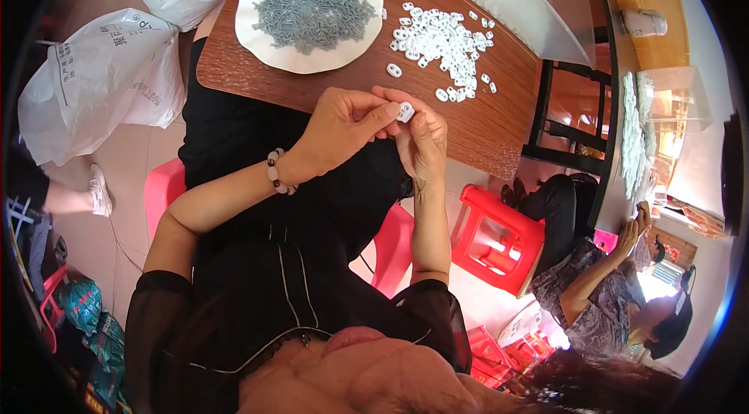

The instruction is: Manually inserting small grey pins into white plastic components on a wooden table.

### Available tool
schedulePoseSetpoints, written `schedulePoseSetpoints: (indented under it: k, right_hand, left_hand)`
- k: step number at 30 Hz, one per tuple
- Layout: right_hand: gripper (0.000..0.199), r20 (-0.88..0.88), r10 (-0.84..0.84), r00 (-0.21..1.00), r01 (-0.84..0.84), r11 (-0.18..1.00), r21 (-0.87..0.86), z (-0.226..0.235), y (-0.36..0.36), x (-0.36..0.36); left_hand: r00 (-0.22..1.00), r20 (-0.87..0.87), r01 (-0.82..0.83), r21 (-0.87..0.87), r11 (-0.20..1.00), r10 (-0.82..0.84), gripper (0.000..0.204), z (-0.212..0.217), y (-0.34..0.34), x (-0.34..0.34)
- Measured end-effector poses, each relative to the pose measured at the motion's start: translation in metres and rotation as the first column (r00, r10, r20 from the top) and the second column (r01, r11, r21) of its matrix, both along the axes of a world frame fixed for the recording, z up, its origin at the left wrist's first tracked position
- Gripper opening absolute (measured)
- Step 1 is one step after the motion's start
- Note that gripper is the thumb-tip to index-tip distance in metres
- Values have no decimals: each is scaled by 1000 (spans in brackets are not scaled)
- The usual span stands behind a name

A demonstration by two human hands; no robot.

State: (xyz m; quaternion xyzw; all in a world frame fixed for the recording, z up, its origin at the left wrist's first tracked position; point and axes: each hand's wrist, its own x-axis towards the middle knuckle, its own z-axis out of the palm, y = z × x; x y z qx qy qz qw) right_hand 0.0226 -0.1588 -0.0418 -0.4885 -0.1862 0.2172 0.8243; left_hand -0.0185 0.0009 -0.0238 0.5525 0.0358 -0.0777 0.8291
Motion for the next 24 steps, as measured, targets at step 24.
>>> schedulePoseSetpoints:
  k: [24]
  right_hand:
    - [43, 48, -231, 972, 232, 973, -8, 5, -14, -3]
  left_hand:
    - [620, 759, 152, -366, 918, 200, 35, 148, 54, -75]
